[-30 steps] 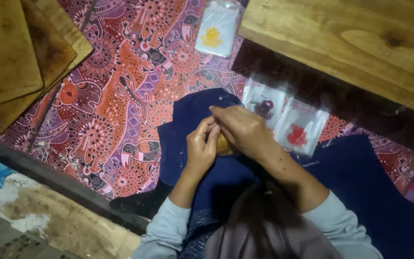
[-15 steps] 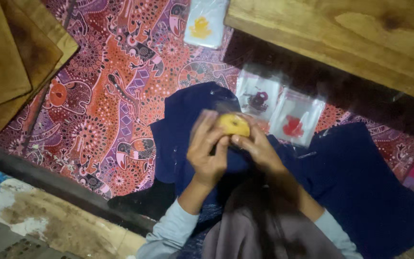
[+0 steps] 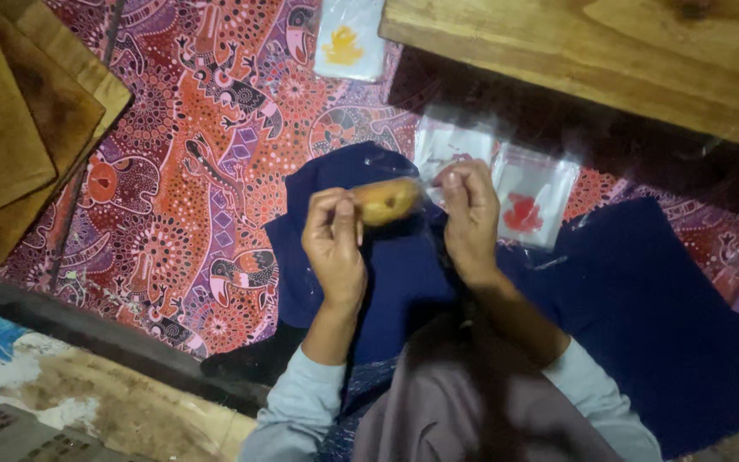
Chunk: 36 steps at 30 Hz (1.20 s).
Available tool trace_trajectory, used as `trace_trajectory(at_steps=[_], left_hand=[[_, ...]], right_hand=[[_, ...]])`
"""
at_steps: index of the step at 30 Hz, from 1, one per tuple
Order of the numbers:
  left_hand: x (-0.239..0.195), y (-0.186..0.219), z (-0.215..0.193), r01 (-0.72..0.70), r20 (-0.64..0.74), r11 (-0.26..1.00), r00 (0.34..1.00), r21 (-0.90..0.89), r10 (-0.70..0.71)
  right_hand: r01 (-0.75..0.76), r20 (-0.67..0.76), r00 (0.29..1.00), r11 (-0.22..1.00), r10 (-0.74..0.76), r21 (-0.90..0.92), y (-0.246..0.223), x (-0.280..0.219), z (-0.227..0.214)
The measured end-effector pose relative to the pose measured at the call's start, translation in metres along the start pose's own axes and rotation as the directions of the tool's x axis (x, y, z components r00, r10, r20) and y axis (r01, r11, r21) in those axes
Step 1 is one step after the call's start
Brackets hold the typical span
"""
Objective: The person sits on the floor and repeatedly picks round buns from a wooden board, places each into a clear plastic bag, seals the bag, and puts it into a white basket. The person also moves the board to access more buns and continues the same packaging process.
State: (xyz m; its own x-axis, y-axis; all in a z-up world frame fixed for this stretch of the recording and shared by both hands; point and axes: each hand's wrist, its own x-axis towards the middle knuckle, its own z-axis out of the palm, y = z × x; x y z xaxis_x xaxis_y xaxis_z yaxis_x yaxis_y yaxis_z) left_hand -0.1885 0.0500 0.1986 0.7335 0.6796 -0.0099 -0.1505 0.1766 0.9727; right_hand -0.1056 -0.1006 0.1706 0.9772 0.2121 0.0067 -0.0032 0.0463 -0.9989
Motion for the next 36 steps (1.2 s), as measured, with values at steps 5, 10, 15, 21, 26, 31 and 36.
trace_trajectory(at_steps=[5,10,15,21,26,31,36], left_hand=[[-0.002,0.011,0.001,-0.205,0.039,0.855,0.977,0.477,0.212],[-0.014,-0.009,-0.012,-0.217,0.121,0.732,0.976,0.646,0.183],[0.003,-0.057,0.065,-0.366,0.459,0.760,0.883,0.537,0.101],[0.097,-0.173,0.159,-0.593,0.655,0.574,0.745,0.565,0.126],[0.131,-0.245,0.139,-0.676,0.758,0.342,0.595,0.652,-0.269],[0.115,-0.223,0.135,-0.732,0.796,0.334,0.595,0.594,-0.112],[0.081,-0.135,0.144,-0.618,0.679,0.512,0.729,0.596,0.090]], right_hand=[[0.088,0.055,0.995,0.977,-0.079,-0.195,0.026,-0.009,-0.006],[-0.012,0.150,0.988,0.996,0.024,-0.083,0.084,-0.036,-0.027],[-0.364,-0.028,0.931,0.931,0.363,-0.016,0.115,0.010,-0.096],[-0.396,-0.331,0.909,0.776,0.253,-0.492,0.099,0.026,-0.248],[-0.176,-0.250,0.966,0.532,-0.068,-0.828,0.092,0.020,-0.274],[-0.014,-0.114,0.987,0.646,-0.113,-0.763,0.106,0.080,-0.192],[-0.185,0.082,0.960,0.826,0.268,-0.532,0.087,0.132,-0.132]])
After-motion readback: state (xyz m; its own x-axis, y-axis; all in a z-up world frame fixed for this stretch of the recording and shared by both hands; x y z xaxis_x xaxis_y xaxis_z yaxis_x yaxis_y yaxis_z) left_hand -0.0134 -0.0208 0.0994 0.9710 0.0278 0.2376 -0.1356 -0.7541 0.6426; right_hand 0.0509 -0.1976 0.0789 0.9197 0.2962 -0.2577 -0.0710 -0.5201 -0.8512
